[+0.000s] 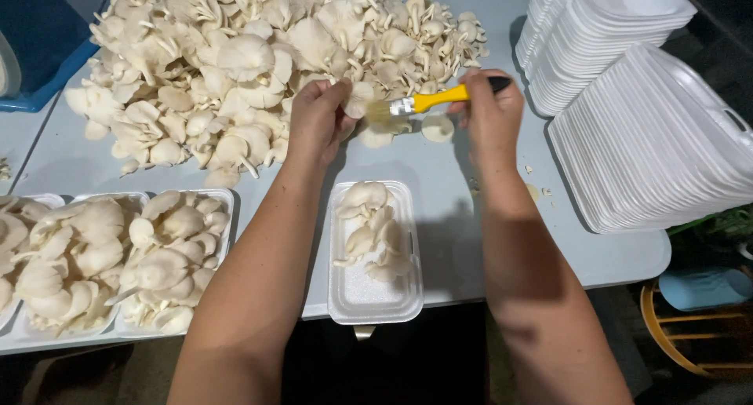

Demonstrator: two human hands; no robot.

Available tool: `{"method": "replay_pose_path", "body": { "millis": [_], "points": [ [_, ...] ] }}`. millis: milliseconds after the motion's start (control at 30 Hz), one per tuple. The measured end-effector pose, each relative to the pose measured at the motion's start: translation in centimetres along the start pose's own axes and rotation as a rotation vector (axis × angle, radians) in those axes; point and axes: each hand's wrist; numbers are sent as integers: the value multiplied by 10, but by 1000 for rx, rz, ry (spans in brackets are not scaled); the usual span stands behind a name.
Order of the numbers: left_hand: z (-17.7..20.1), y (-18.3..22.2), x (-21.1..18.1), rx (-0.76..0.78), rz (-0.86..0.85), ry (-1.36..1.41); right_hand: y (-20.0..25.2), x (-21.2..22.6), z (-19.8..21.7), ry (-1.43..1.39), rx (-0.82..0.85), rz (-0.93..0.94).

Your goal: The person uses a small brush to clean individual oyster mushrooms picked from a large pile on a table. Each cleaned mushroom is placed into a white styrofoam container. The person repeats this process, filling one container and then moving to another.

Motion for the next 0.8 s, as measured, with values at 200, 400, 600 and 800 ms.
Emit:
{"method": "replay_pose_path", "body": {
  "millis": [200,400,600,800],
  "points": [
    [5,3,-2,-25,-38,-66,-9,-5,8,-1,-98,27],
    [-1,13,-3,-21,-31,-54,-6,-9,4,-143,43,-13],
    [-4,21,-13,-7,-40,-45,-1,-5,3,-47,17,34],
    [16,-3,5,82,-86,-42,-22,-23,17,-121,-136,-12]
  ]
}}
Point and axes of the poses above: each hand's wrist, its own y-axis away from the middle knuckle, its own z-axis out of the back of the hand, x = y × z, and after that the axes turned 2 degrees about -z, right-handed
